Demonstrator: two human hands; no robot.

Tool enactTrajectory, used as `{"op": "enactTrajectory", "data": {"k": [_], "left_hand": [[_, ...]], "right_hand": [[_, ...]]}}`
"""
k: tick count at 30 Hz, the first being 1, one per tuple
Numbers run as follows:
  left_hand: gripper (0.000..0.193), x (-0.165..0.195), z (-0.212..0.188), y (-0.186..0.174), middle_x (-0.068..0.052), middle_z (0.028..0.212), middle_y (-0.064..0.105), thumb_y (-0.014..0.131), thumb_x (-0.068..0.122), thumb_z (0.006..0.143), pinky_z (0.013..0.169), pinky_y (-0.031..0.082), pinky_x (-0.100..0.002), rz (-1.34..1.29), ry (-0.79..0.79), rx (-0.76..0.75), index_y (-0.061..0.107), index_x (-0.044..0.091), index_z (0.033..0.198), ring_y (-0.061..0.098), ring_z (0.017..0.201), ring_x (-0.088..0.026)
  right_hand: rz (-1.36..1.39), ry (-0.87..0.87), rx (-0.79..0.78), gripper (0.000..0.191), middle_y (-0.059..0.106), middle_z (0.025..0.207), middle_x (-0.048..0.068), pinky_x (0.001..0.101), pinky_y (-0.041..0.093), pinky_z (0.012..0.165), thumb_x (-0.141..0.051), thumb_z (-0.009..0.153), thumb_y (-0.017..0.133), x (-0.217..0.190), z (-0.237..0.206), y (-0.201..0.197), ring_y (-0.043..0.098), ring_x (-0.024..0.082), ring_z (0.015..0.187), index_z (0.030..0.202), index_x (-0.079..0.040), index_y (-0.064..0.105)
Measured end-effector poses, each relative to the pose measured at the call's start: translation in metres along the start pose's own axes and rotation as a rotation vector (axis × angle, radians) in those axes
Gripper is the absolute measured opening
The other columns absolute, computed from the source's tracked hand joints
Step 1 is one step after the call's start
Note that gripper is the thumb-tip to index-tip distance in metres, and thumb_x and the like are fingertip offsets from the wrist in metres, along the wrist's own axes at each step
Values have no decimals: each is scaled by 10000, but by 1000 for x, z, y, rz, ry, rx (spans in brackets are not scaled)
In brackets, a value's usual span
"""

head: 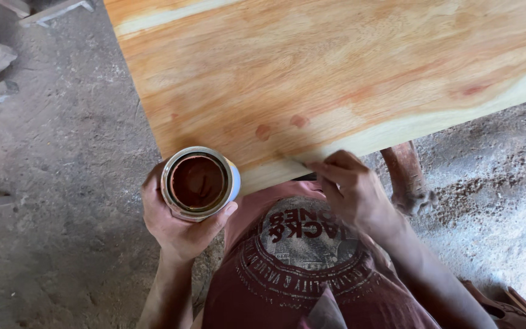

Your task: The person first scrapes excess filler from the edge of a reddish wooden furniture panel with a small knife, then carries an open can of wood stain across the workshop. They dip a small stick applicator into the can and dab spots of stain onto a long light-colored wooden board, moving along the board as they work.

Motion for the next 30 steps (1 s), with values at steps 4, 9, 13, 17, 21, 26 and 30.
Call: {"op": "enactTrajectory", "data": {"k": [4,9,13,17,21,26,30], "left_hand": [[926,0,1,6,-158,1341,617,947,149,746,1033,578,-351,-136,-1,-16,383,-24,1459,678,1169,-229],[909,-3,3,12,-171,1345,599,934,143,751,1026,581,-355,-130,24,-46,377,-20,1451,672,1171,-236],[915,-7,5,18,-170,1344,619,931,186,793,1001,623,-350,-178,45,-72,353,-21,1471,694,1175,-233],[939,-4,10,23,-199,1292,615,943,235,760,987,617,-367,-67,158,-98,357,-25,1446,696,1191,-275],[896,4,16,37,-196,1246,669,962,257,808,965,618,-376,-56,222,-139,382,-43,1422,738,1155,-263],[812,28,26,45,-205,1210,622,961,252,721,956,573,-470,152,268,-143,493,-32,1321,638,1129,-338],[806,44,37,51,-211,1258,592,930,227,724,992,503,-520,189,333,-161,482,-52,1334,604,1149,-369]], "right_hand": [[-117,148,36,294,677,893,122,200,422,403,85,957,611,20,-20,-28,541,100,558,1187,-6,768],[-335,266,131,238,657,926,139,217,420,442,42,993,658,50,-24,-48,540,125,626,1203,-2,761],[-202,166,71,273,661,916,150,194,418,416,72,956,636,47,-26,-30,541,123,627,1178,1,777],[-293,126,97,301,677,927,140,225,446,495,100,933,607,39,-25,-35,566,149,691,1192,42,750],[-247,138,-54,382,682,920,171,244,535,548,157,866,564,24,-3,-46,629,199,744,1206,82,722],[-192,-86,-10,369,682,1029,183,258,645,752,157,845,569,-39,17,-86,696,245,937,1173,51,700],[-409,-241,-64,284,698,934,134,250,593,633,62,869,729,-74,34,-103,667,176,783,1126,-46,781]]}}
Point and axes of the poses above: each hand's wrist, its own z-axis towards the middle knuckle, its own y-axis out of the palm, x = y × z, the point moved 5 cm from there along z, towards the middle knuckle
